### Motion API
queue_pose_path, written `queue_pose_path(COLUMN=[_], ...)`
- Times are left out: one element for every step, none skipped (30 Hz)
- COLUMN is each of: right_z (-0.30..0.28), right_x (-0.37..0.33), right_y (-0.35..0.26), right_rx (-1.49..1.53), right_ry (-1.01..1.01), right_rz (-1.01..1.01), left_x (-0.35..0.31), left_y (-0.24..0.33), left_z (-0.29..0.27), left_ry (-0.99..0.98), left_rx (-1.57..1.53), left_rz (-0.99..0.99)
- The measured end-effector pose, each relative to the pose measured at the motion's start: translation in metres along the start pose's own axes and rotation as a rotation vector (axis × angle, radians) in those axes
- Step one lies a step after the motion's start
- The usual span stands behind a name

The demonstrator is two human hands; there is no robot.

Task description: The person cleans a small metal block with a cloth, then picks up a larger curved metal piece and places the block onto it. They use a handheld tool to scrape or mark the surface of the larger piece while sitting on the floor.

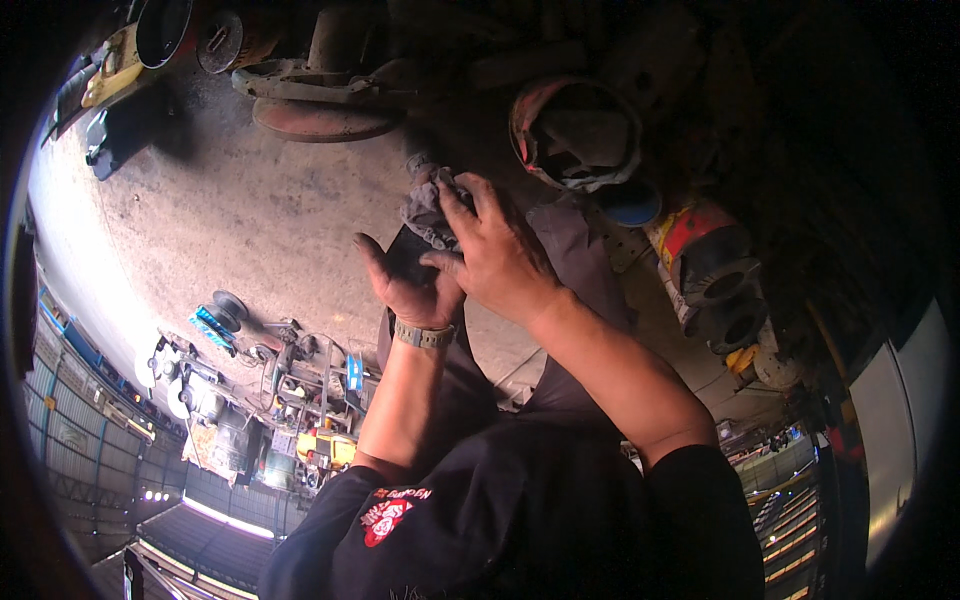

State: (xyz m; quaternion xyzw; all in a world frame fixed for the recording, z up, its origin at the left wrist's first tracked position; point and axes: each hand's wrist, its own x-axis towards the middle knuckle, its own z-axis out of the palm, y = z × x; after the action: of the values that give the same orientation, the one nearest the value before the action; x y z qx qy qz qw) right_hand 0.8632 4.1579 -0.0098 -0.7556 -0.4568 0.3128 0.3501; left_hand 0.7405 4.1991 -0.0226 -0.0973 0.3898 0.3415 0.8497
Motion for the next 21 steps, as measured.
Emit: queue_pose_path(right_z=[0.001,0.002,0.002,0.002,0.002,0.004,0.008,0.010,0.010,0.008,0.007,0.009,0.007,0.007,0.007,0.009,0.011,0.008,0.004,0.008,0.015], right_x=[-0.003,-0.006,-0.007,-0.006,-0.006,-0.008,-0.010,-0.012,-0.014,-0.017,-0.020,-0.021,-0.020,-0.017,-0.012,-0.007,0.000,0.003,0.005,0.003,-0.003], right_y=[0.003,0.005,0.009,0.012,0.015,0.014,0.011,0.007,0.002,-0.006,-0.014,-0.020,-0.018,-0.012,-0.005,0.011,0.025,0.034,0.036,0.034,0.029], right_rx=[0.022,0.044,0.055,0.067,0.079,0.113,0.146,0.178,0.205,0.234,0.263,0.357,0.313,0.269,0.225,0.176,0.126,0.088,0.052,0.083,0.113], right_ry=[-0.012,-0.023,-0.061,-0.097,-0.133,-0.140,-0.145,-0.151,-0.160,-0.169,-0.178,-0.166,-0.157,-0.148,-0.139,-0.116,-0.092,-0.116,-0.140,-0.101,-0.062], right_rz=[0.010,0.019,0.067,0.116,0.165,0.177,0.189,0.201,0.144,0.090,0.036,0.034,0.025,0.016,0.008,0.048,0.089,0.109,0.131,0.131,0.131], left_x=[0.000,0.001,0.002,0.003,0.004,0.004,0.006,0.008,0.010,0.013,0.016,0.017,0.017,0.015,0.013,0.008,0.006,0.004,0.003,0.005,0.006], left_y=[0.001,0.001,-0.003,-0.008,-0.012,-0.013,-0.013,-0.011,-0.009,-0.005,-0.002,-0.001,-0.002,-0.003,-0.005,-0.008,-0.011,-0.015,-0.016,-0.017,-0.018], left_z=[-0.003,-0.004,-0.005,-0.004,-0.003,-0.001,-0.006,-0.014,-0.020,-0.016,-0.011,-0.007,-0.004,-0.002,0.000,0.004,0.001,-0.004,-0.004,-0.004,-0.003], left_ry=[-0.009,-0.017,-0.031,-0.045,-0.058,-0.034,-0.044,-0.055,-0.066,-0.074,-0.082,-0.091,-0.107,-0.124,-0.141,-0.010,0.013,0.036,0.061,0.118,0.103], left_rx=[-0.004,-0.008,0.027,0.065,0.102,0.157,0.224,0.290,0.356,0.308,0.260,0.212,0.213,0.215,0.216,0.265,0.162,0.059,-0.043,0.002,0.118], left_rz=[-0.008,-0.016,-0.005,0.006,0.016,0.025,0.036,0.047,0.058,0.043,0.028,0.013,-0.006,-0.025,-0.044,0.010,-0.027,-0.064,-0.101,-0.115,-0.081])
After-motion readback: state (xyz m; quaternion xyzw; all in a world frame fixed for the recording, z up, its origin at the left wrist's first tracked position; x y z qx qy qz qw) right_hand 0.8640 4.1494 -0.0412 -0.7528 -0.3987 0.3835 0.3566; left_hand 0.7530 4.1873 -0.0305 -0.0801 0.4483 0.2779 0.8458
